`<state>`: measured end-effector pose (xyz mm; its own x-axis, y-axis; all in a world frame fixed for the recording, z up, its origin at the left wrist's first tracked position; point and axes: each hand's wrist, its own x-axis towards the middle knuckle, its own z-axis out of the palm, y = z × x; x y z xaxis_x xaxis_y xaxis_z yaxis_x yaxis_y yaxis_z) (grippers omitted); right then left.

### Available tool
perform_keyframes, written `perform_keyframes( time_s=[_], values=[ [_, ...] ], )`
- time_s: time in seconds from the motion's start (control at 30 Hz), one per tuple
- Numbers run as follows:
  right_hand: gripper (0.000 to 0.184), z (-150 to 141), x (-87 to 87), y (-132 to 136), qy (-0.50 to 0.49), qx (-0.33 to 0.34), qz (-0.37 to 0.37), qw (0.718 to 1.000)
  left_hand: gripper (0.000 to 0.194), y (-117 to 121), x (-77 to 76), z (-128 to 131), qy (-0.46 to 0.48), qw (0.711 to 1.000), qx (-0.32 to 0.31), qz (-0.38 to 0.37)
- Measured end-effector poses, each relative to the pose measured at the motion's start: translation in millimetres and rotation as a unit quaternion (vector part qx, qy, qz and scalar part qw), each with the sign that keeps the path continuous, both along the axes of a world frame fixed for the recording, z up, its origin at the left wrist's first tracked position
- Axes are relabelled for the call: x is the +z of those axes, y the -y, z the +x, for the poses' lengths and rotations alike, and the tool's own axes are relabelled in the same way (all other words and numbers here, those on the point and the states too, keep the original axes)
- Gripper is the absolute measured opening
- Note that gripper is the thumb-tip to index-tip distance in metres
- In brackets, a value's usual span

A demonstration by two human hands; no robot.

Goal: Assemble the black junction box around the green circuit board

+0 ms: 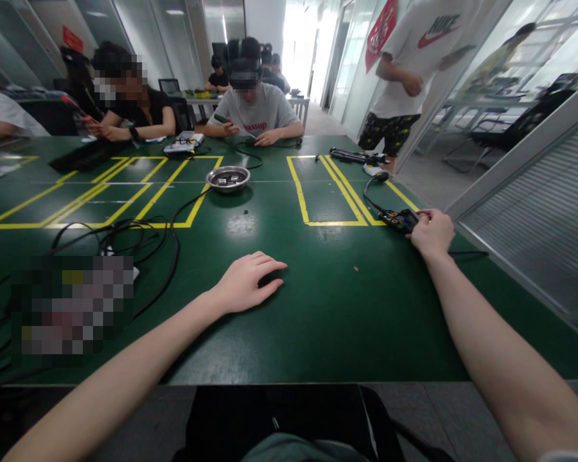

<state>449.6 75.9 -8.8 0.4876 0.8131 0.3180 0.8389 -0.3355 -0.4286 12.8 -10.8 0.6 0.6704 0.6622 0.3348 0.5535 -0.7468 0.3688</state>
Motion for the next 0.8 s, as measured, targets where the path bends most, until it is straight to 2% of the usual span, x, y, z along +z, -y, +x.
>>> perform_keyframes(
  time_s=[0.1,0.17,0.47,0.7,0.8],
  values=[
    [0.044,-6,6.5,3,-0.035,-0.057,0.0,0.998,0.028,0,0.6,0,-0.003,1.0,-0.003,0.0],
    [0.041,-10,10.2,4,-0.048,-0.07,0.002,0.996,0.027,1,0.9,0,-0.005,1.0,-0.004,0.0],
    [0.039,-15,10.0,5,-0.084,-0.087,0.024,0.992,0.027,1,-0.2,0,-0.008,1.0,-0.004,0.003],
    [0.034,-9,3.8,-1,-0.057,-0.094,0.042,0.993,0.027,0,0.3,0,-0.013,1.0,-0.006,0.001],
    [0.035,-7,1.7,-2,-0.028,-0.067,0.047,0.996,0.027,1,1.3,1,-0.013,1.0,-0.004,0.0]
  ],
)
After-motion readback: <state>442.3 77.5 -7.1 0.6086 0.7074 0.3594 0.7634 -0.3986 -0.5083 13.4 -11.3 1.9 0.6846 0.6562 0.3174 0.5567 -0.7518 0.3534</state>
